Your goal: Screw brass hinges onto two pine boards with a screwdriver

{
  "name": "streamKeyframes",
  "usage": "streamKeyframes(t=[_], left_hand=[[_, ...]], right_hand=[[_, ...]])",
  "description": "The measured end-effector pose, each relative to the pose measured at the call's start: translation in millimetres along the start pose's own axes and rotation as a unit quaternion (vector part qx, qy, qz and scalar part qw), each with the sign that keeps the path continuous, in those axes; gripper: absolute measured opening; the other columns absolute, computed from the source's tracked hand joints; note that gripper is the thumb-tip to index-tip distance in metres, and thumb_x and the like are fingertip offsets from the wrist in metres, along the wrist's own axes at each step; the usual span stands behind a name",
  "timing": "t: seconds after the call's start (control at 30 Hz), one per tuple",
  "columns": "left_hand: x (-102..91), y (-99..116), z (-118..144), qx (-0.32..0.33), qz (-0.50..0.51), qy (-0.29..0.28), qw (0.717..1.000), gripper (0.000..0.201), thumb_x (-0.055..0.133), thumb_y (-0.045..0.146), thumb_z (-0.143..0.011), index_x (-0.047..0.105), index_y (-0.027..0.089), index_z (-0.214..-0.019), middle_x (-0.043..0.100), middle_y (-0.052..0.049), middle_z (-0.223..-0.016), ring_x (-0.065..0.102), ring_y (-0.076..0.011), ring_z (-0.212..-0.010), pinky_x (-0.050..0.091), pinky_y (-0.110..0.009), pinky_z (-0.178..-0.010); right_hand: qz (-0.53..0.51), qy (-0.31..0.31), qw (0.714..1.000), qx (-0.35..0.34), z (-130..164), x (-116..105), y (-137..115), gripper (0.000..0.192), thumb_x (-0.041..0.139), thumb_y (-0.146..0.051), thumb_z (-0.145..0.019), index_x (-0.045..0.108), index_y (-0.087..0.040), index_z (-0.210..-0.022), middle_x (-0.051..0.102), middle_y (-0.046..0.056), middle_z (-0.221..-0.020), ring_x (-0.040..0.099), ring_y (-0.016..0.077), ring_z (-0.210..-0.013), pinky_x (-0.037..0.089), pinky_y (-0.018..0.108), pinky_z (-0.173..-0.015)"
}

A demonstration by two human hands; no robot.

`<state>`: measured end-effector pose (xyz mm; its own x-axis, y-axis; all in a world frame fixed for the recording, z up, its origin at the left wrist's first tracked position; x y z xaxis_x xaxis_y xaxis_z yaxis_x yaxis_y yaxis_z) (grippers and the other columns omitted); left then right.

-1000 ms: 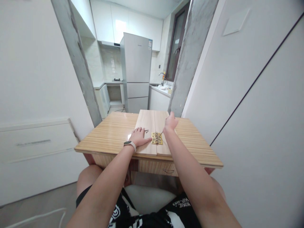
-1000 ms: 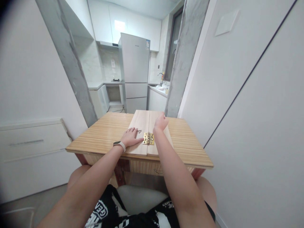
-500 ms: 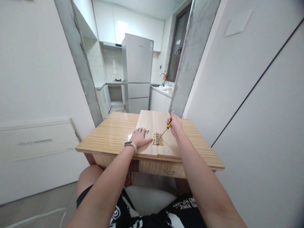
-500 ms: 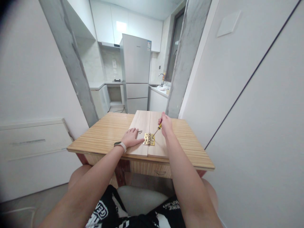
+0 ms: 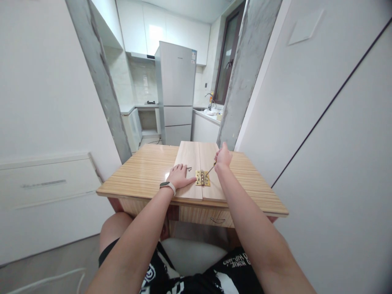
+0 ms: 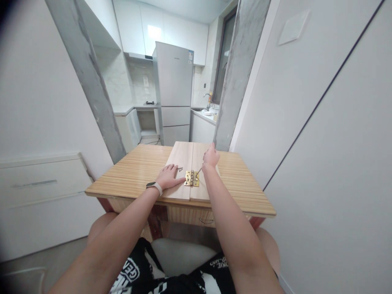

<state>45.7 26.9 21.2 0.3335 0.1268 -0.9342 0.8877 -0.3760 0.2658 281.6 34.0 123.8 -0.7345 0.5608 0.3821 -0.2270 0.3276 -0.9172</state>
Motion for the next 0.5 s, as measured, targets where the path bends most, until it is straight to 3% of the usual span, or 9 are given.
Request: streamKeyframes(t=[0.03, 0.17, 0.23, 0.3, 0.4, 0.5], left_hand=[[-0.1, 0.0, 0.1, -0.001, 0.000, 0.000, 1.000, 0.102, 0.045, 0.095, -0.080, 0.044, 0.024, -0.155, 0.046, -0.016, -0.162, 0.036, -0.0379, -0.153, 0.030, -0.049, -0.124], [-1.4, 0.8, 0.8, -0.003, 0.001, -0.002, 1.000, 0.100, 0.046, 0.095, -0.080, 0.045, 0.027, -0.154, 0.047, -0.014, -0.161, 0.037, -0.0375, -0.153, 0.029, -0.049, -0.124], [-2.2, 0.9, 1.1, -0.005, 0.002, 0.000, 1.000, 0.100, 0.046, 0.095, -0.080, 0.046, 0.028, -0.154, 0.048, -0.014, -0.160, 0.038, -0.0377, -0.152, 0.029, -0.049, -0.124], [-2.6, 1.1, 1.2, -0.004, 0.002, 0.004, 1.000, 0.099, 0.046, 0.095, -0.080, 0.047, 0.027, -0.153, 0.049, -0.014, -0.159, 0.039, -0.0377, -0.151, 0.031, -0.049, -0.123], [-2.7, 1.6, 1.4, 0.004, 0.003, 0.008, 1.000, 0.100, 0.045, 0.096, -0.080, 0.048, 0.026, -0.151, 0.050, -0.015, -0.157, 0.040, -0.0374, -0.150, 0.032, -0.049, -0.122], [-2.7, 1.8, 1.7, 0.004, 0.002, 0.008, 1.000, 0.099, 0.045, 0.096, -0.080, 0.049, 0.026, -0.150, 0.050, -0.015, -0.157, 0.040, -0.0373, -0.150, 0.032, -0.049, -0.122]], right_hand=[[-0.010, -0.014, 1.000, 0.010, -0.9, 1.0, -0.1, 0.054, 0.059, -0.061, -0.093, 0.030, -0.028, -0.063, 0.032, -0.009, -0.045, 0.029, 0.0090, -0.038, 0.024, 0.024, -0.034], [-0.007, -0.240, 0.969, 0.063, 2.1, 19.8, -2.6, 0.059, 0.068, -0.056, -0.090, 0.024, -0.028, -0.062, 0.023, -0.012, -0.044, 0.019, 0.0074, -0.037, 0.020, 0.023, -0.034], [0.001, -0.297, 0.953, 0.068, 5.2, 24.5, -3.1, 0.063, 0.070, -0.060, -0.089, 0.024, -0.027, -0.062, 0.023, -0.012, -0.044, 0.019, 0.0070, -0.037, 0.021, 0.022, -0.035], [0.014, -0.252, 0.967, 0.035, 3.4, 22.4, -3.6, 0.063, 0.070, -0.066, -0.088, 0.028, -0.027, -0.061, 0.028, -0.011, -0.045, 0.025, 0.0075, -0.039, 0.024, 0.022, -0.036], [0.055, -0.106, 0.992, -0.048, 3.1, 14.5, -4.7, 0.062, 0.065, -0.074, -0.089, 0.035, -0.027, -0.063, 0.038, -0.008, -0.047, 0.036, 0.0099, -0.042, 0.029, 0.024, -0.038], [0.101, 0.031, 0.989, -0.102, 10.9, 6.5, -7.0, 0.060, 0.055, -0.075, -0.094, 0.033, -0.028, -0.063, 0.037, -0.007, -0.048, 0.036, 0.0120, -0.046, 0.029, 0.026, -0.040]])
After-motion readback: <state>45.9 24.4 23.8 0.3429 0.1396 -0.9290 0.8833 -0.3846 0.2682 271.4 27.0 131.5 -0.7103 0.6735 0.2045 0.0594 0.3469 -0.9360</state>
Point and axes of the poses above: each hand's wrist, its own z-axis away from the middle knuckle, its own x-axis out of the palm, y = z × x, the point moved 6 cm from there along -z, towards the middle knuckle
